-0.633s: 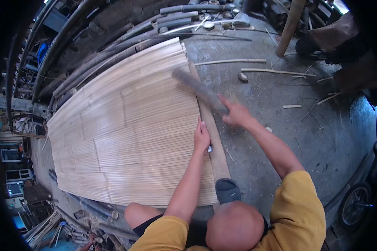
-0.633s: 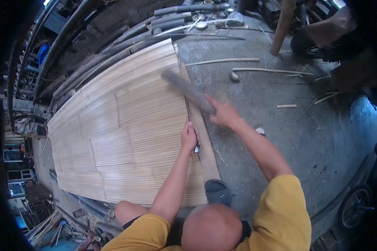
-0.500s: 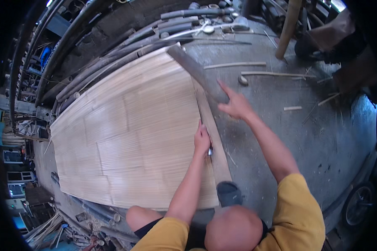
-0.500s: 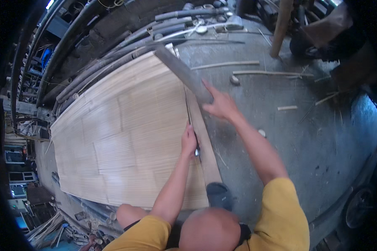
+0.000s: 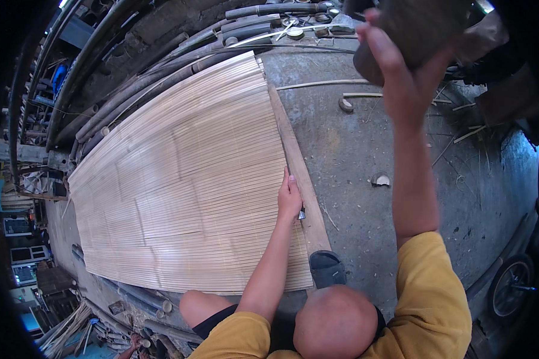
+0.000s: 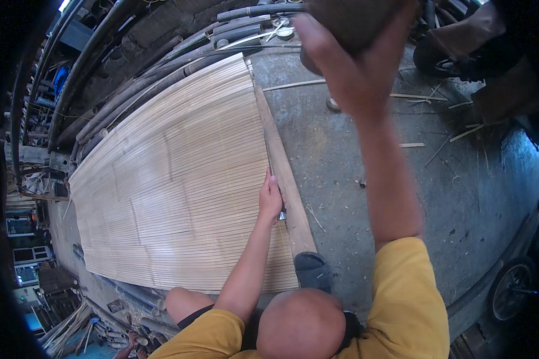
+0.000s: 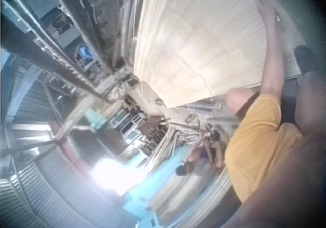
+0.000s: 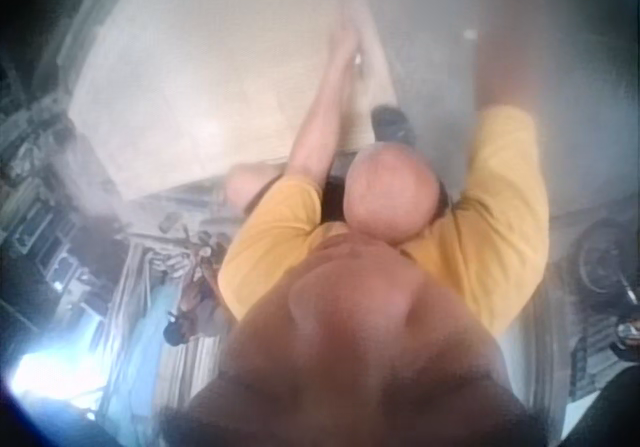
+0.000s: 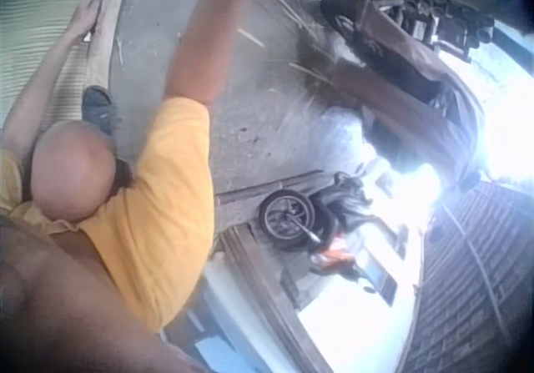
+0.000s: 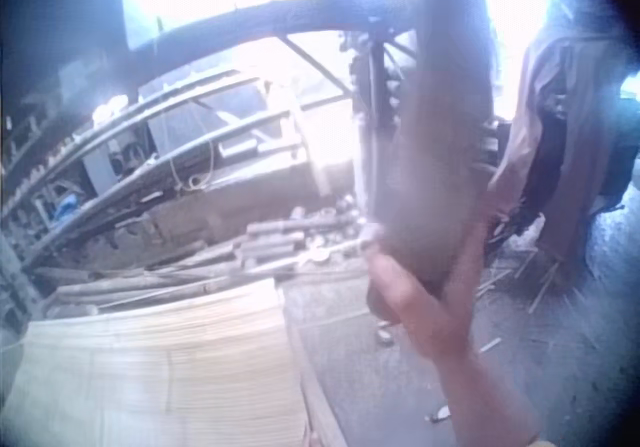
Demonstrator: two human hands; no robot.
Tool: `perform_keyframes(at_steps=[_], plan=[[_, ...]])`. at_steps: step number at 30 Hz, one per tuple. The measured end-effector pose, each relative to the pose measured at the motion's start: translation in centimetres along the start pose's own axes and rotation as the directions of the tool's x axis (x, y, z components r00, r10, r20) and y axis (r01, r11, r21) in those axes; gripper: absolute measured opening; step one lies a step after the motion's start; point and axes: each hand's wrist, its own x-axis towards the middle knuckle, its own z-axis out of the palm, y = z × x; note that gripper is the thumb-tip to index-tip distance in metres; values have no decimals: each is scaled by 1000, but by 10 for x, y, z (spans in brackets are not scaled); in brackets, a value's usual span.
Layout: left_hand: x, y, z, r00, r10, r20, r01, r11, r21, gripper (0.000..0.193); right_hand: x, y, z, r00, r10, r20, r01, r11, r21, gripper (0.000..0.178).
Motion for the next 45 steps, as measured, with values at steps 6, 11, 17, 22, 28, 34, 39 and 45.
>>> perform_keyframes(at_steps=[6, 11, 17, 22, 28, 34, 39, 45], plan=[[3, -10, 2, 999, 53, 3, -53, 998, -22, 55, -222, 108, -24, 306, 918, 252, -337, 352, -873, 99], [9, 10, -5, 999, 25, 31, -22, 995, -94, 55, -172, 91, 5, 491, 845, 211, -600, 504, -621, 102], [5, -10, -9, 998, 47, 28, -46, 998, -44, 55, -76, 40, 17, 766, 613, 193, -509, 762, -401, 105], [-5, -25, -5, 1000, 25, 6, -25, 998, -57, 55, 2, -30, 12, 995, 81, 57, -61, 953, -298, 78], [-10, -31, -5, 997, 76, -12, -76, 997, -8, 55, -79, 24, 8, 976, 86, -198, -138, 954, -266, 88], [9, -17, 2, 991, 126, -41, -123, 990, 63, 55, -218, 104, -7, 416, 874, 251, -374, 416, -829, 103], [-4, 6, -4, 998, -52, 46, 56, 994, -97, 56, -153, 76, 5, 544, 813, 207, -472, 501, -726, 101], [-12, 1, -22, 994, -63, 85, 70, 994, -86, 54, -65, 26, 8, 886, 432, 169, -298, 809, -506, 97]])
